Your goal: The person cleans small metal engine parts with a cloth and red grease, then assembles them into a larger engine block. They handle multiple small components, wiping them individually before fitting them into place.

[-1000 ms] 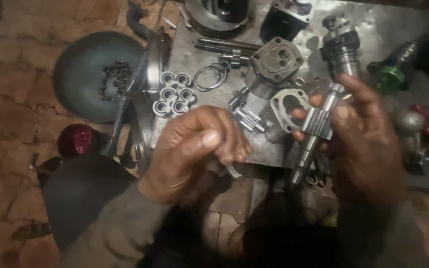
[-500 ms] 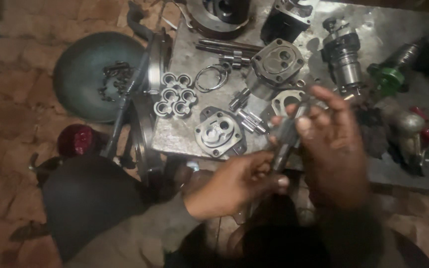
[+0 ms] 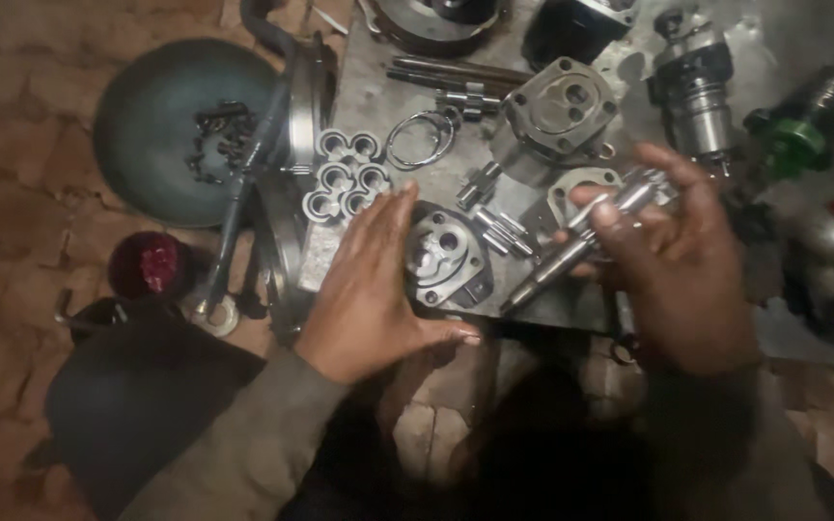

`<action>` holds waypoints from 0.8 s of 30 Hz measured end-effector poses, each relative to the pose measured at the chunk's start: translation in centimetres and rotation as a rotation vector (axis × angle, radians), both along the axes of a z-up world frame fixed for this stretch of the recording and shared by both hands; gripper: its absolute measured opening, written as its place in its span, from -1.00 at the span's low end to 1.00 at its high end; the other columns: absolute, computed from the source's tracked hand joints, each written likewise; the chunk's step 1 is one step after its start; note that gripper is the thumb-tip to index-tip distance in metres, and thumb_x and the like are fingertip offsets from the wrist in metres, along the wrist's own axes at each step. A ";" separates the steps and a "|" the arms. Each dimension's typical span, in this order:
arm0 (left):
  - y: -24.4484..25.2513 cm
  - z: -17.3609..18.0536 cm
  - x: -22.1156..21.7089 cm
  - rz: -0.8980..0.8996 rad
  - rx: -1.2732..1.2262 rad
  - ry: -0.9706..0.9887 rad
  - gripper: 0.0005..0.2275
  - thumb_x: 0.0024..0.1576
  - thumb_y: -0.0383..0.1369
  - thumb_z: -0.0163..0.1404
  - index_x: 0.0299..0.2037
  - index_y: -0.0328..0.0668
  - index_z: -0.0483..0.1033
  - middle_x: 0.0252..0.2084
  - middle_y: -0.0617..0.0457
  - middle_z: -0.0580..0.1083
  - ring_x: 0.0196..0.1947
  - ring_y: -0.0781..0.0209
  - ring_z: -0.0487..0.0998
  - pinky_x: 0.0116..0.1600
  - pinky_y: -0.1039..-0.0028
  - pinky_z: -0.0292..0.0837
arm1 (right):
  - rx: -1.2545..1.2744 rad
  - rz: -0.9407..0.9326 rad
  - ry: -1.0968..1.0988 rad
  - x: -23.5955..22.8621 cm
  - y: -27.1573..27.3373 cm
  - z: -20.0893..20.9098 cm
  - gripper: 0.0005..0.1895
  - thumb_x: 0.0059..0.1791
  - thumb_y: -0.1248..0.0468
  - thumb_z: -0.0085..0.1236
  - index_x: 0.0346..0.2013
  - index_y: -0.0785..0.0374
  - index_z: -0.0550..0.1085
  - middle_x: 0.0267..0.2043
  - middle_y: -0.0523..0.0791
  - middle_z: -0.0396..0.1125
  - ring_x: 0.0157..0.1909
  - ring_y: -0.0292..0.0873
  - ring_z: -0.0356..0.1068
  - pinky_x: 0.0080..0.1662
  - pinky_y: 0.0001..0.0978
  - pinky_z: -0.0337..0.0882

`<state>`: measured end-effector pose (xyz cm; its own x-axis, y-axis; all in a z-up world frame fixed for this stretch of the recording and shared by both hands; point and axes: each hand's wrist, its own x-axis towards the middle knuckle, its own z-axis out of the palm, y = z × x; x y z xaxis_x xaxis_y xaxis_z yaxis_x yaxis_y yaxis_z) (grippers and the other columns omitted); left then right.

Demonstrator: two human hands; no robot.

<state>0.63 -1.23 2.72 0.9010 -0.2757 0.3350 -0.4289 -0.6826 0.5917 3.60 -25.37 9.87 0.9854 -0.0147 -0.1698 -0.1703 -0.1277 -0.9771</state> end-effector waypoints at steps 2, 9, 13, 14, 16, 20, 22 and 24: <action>0.5 -1.7 0.3 0.028 0.049 0.037 0.30 -0.38 0.16 0.40 0.43 -0.57 -0.12 0.38 -0.50 0.16 0.41 -0.42 0.14 0.46 -0.05 0.02 | -0.006 -0.036 -0.010 0.2 0.2 0.1 -0.37 0.07 0.22 0.04 0.39 0.27 0.07 0.05 0.10 0.47 -0.03 -0.05 0.55 -0.07 -0.19 0.58; -0.4 -5.3 0.1 0.116 0.190 -0.065 0.21 -0.28 0.05 0.43 0.41 -0.57 -0.13 0.36 -0.51 0.18 0.39 -0.42 0.18 0.49 -0.01 -0.02 | 0.232 0.029 -0.068 1.0 1.1 -1.1 -0.38 0.10 0.31 0.03 0.42 0.30 0.08 0.00 0.08 0.43 -0.05 -0.05 0.51 -0.10 -0.28 0.59; -0.5 -5.3 0.2 0.134 0.186 -0.040 0.18 -0.30 -0.03 0.44 0.39 -0.56 -0.11 0.24 -0.49 0.28 0.32 -0.42 0.22 0.46 0.00 0.03 | 0.200 0.028 -0.053 1.0 0.9 -1.8 -0.41 0.11 0.34 0.04 0.40 0.30 0.08 0.00 0.06 0.42 -0.04 -0.08 0.50 -0.11 -0.31 0.59; -0.5 -5.2 0.1 0.141 0.172 -0.034 0.17 -0.28 -0.06 0.44 0.41 -0.53 -0.11 0.23 -0.47 0.30 0.32 -0.41 0.23 0.44 0.00 0.06 | 0.196 0.026 -0.055 0.9 0.8 -1.8 -0.42 0.11 0.34 0.04 0.40 0.29 0.08 0.00 0.06 0.42 -0.04 -0.08 0.50 -0.11 -0.30 0.59; -0.6 -5.0 -0.2 0.155 0.146 -0.022 0.14 -0.24 -0.11 0.44 0.44 -0.48 -0.09 0.20 -0.42 0.36 0.30 -0.38 0.27 0.42 0.01 0.11 | 0.182 0.018 -0.057 0.9 0.7 -1.9 -0.42 0.11 0.34 0.03 0.38 0.28 0.08 -0.01 0.06 0.43 -0.04 -0.08 0.51 -0.12 -0.29 0.59; -0.5 -4.5 -0.7 0.173 0.111 0.016 0.04 -0.20 -0.21 0.44 0.41 -0.45 -0.02 0.11 -0.38 0.41 0.23 -0.37 0.33 0.34 0.03 0.23 | 0.150 0.014 -0.074 0.8 0.8 -1.7 -0.43 0.11 0.34 0.02 0.38 0.27 0.08 0.02 0.05 0.44 -0.01 -0.09 0.50 -0.10 -0.28 0.59; -0.4 -4.3 -1.0 0.161 0.082 0.028 -0.02 -0.15 -0.26 0.42 0.40 -0.45 0.01 0.11 -0.38 0.41 0.17 -0.31 0.38 0.31 0.06 0.30 | 0.148 0.020 -0.102 0.5 1.0 -1.6 -0.43 0.12 0.35 0.02 0.39 0.27 0.07 0.04 0.05 0.42 0.01 -0.09 0.49 -0.06 -0.26 0.58; -0.2 -4.0 -1.3 0.155 0.042 0.032 -0.07 -0.17 -0.31 0.41 0.38 -0.42 0.07 0.13 -0.34 0.42 0.16 -0.28 0.40 0.27 0.09 0.34 | 0.158 0.030 -0.143 0.2 1.2 -1.5 -0.42 0.12 0.37 0.02 0.40 0.26 0.07 0.07 0.06 0.40 0.04 -0.09 0.47 -0.02 -0.23 0.57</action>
